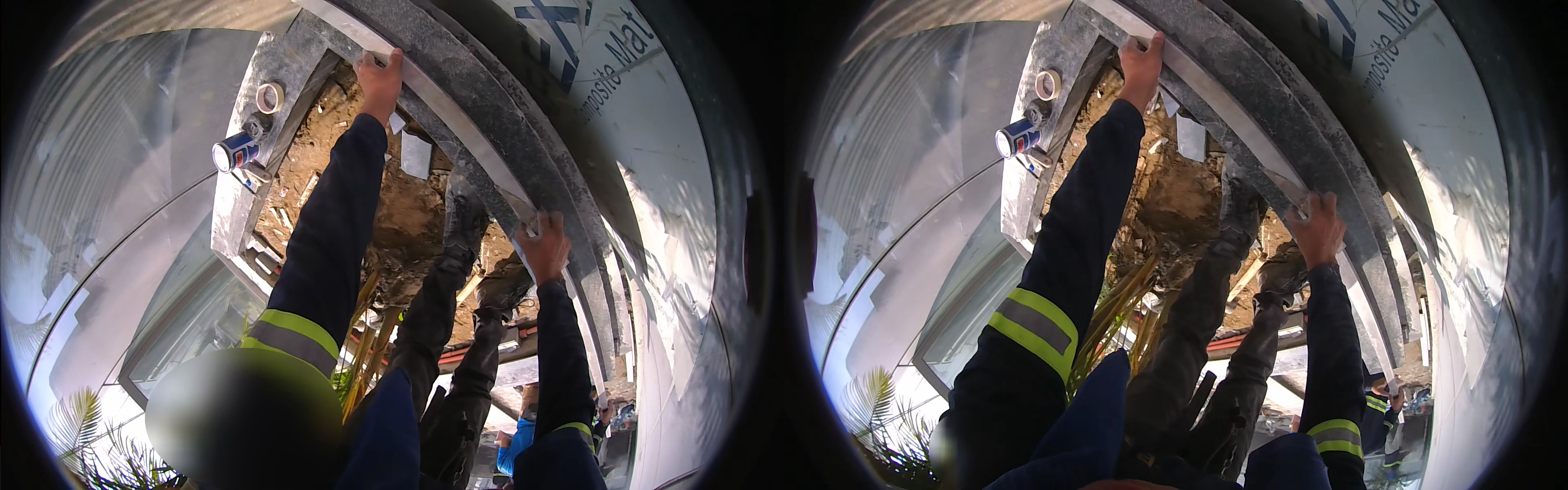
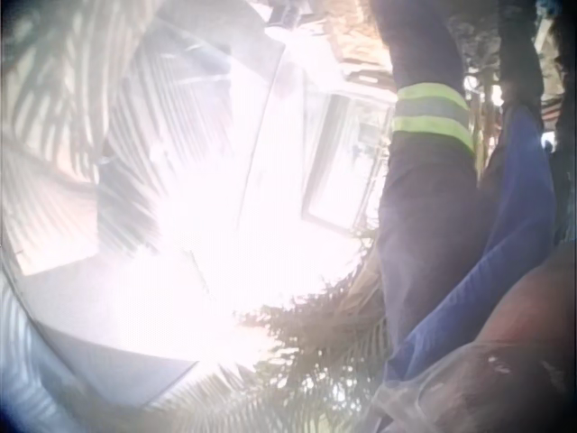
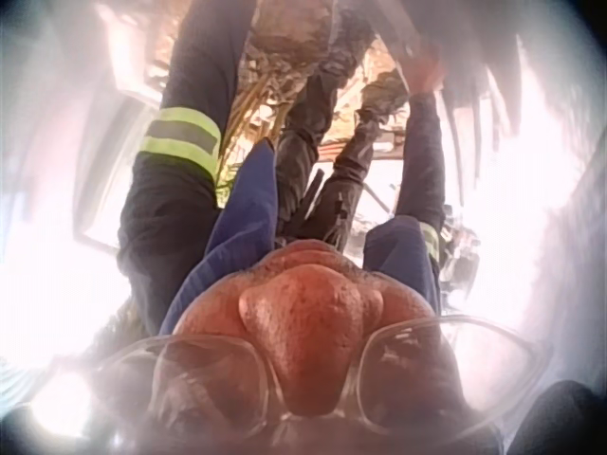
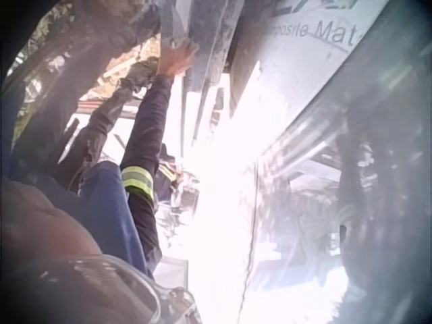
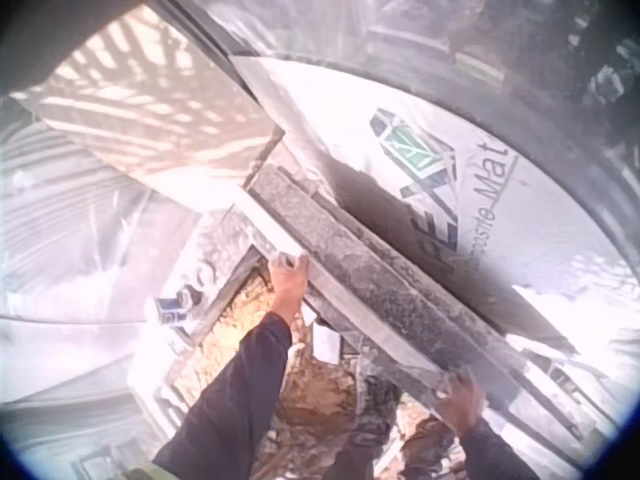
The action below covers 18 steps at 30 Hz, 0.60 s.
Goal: The person positions and adjusts stone tiles along a curved wall section, using a trowel to apply adhesive and a measuring tape to check alignment. The worker repeatedly lifts, sets, and repositions tiles while coordinating with another worker nearby.
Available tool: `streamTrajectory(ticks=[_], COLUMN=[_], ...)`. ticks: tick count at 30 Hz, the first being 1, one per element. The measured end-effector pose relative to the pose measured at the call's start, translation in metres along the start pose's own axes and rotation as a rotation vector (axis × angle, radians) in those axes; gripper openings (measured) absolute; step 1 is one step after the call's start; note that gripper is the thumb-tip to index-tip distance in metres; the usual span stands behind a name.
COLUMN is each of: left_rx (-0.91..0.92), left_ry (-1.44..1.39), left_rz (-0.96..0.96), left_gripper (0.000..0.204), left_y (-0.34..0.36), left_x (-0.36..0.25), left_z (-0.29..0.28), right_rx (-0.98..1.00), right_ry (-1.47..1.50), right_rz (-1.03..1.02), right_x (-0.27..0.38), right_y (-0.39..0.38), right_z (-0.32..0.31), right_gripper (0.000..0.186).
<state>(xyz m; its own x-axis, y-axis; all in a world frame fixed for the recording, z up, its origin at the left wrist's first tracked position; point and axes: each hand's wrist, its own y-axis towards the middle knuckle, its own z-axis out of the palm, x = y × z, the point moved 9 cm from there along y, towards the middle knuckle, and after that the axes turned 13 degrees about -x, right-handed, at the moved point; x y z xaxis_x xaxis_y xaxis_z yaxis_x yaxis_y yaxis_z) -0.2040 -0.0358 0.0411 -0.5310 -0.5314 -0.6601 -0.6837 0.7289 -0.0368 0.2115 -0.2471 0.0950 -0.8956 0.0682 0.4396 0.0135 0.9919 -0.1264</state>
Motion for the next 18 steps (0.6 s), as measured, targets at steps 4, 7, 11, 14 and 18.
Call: streamTrajectory(ticks=[4, 7, 11, 14, 18], left_rx=[-0.035, 0.039, 0.040, -0.001, 0.090], left_ry=[-0.054, -0.219, -0.198, -0.095, -0.198], left_rz=[0.104, 0.019, 0.001, 0.086, 0.043], left_gripper=[0.053, 0.053, 0.050, 0.034, 0.035], left_y=[-0.004, -0.001, 0.006, 0.008, 0.012], left_x=[-0.011, 0.001, 0.012, 0.010, 0.011], left_z=[0.004, 0.010, 0.014, 0.011, 0.007], right_rx=[-0.059, -0.052, -0.042, -0.050, -0.020], right_ry=[0.010, -0.011, -0.007, 0.020, 0.059], right_rz=[-0.018, -0.060, -0.064, -0.037, -0.006], right_x=[-0.007, -0.005, -0.004, -0.003, -0.002], right_y=[0.002, 0.006, 0.005, 0.004, 0.003], right_z=[-0.005, -0.009, -0.006, -0.005, -0.001], right_gripper=[0.034, 0.034, 0.033, 0.032, 0.033])
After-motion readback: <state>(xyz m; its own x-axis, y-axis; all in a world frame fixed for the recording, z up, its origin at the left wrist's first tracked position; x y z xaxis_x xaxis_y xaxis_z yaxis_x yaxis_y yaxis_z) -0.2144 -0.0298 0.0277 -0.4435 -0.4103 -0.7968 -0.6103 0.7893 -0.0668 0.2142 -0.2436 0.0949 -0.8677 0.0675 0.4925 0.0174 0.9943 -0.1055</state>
